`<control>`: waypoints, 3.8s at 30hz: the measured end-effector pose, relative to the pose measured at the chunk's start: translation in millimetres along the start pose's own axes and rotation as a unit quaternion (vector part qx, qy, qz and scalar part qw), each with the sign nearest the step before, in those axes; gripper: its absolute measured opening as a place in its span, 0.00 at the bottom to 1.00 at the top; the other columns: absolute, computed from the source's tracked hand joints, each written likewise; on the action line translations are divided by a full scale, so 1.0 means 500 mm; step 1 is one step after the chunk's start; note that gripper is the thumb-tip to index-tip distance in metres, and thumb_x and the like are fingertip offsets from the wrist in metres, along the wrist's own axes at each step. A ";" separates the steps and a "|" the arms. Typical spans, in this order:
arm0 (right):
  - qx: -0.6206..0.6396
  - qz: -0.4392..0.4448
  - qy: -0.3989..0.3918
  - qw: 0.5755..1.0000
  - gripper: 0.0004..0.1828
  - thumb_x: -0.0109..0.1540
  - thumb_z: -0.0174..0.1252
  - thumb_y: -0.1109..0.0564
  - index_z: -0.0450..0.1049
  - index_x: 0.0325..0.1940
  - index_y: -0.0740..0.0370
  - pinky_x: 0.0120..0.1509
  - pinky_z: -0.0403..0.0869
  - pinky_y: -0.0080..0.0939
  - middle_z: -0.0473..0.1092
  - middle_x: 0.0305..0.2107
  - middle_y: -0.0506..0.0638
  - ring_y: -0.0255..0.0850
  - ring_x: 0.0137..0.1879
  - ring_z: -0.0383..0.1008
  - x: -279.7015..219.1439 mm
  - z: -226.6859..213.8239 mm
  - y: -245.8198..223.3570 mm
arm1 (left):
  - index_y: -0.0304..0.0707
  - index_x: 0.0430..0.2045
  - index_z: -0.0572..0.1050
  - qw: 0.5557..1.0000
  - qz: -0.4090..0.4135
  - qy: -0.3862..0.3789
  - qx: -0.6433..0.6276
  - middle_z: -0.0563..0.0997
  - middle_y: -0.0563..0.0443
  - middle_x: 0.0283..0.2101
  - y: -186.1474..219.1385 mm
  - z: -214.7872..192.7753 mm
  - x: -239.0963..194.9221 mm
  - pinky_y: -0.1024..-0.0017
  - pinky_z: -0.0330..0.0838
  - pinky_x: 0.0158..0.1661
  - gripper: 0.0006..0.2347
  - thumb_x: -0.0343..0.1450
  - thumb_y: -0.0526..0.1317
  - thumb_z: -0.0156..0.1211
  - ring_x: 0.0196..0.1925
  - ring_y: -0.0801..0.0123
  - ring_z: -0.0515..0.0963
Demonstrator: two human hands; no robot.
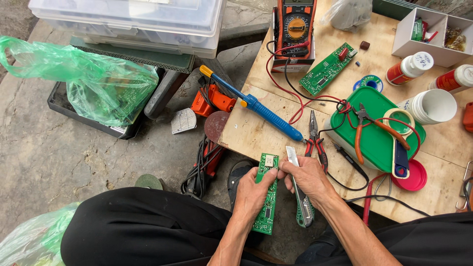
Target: The person uses a heat gun to apply heat to a green circuit board, then sets it down and picks up another board. They flip the board over and use a small metal tool to scrape or clean a component on the surface.
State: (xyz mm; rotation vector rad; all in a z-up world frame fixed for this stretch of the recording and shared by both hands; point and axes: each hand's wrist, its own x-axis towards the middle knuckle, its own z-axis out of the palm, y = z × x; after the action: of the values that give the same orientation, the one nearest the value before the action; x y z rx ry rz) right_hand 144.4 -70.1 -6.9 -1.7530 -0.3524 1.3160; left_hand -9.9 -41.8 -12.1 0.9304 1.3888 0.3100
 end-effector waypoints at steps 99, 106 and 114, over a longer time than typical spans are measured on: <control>-0.690 -0.390 -0.123 0.597 0.09 0.70 0.47 0.55 0.74 0.45 0.47 0.45 0.84 0.63 0.73 0.41 0.50 0.58 0.48 0.85 0.124 0.238 -0.087 | 0.37 0.47 0.81 0.990 0.135 -0.028 0.014 0.88 0.41 0.27 -0.042 -0.297 0.292 0.69 0.83 0.28 0.12 0.72 0.40 0.70 0.26 0.63 0.88; -0.691 -0.401 -0.135 0.586 0.10 0.70 0.47 0.57 0.75 0.47 0.49 0.46 0.85 0.63 0.74 0.43 0.52 0.59 0.49 0.85 0.129 0.240 -0.086 | 0.36 0.47 0.81 0.991 0.134 -0.022 0.009 0.88 0.42 0.27 -0.032 -0.298 0.283 0.69 0.82 0.29 0.12 0.72 0.39 0.70 0.26 0.63 0.88; -0.679 -0.412 -0.140 0.592 0.07 0.69 0.48 0.58 0.73 0.43 0.53 0.42 0.84 0.63 0.72 0.40 0.53 0.60 0.45 0.85 0.116 0.237 -0.090 | 0.37 0.48 0.81 0.988 0.150 -0.031 0.016 0.88 0.43 0.27 -0.046 -0.298 0.298 0.70 0.81 0.30 0.12 0.73 0.41 0.69 0.26 0.63 0.88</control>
State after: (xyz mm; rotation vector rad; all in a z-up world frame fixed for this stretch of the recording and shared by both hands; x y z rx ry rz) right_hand 75.8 51.1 -12.8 -1.8668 -2.5368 0.4248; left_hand -123.6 101.5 -118.7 1.1684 1.1987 0.4812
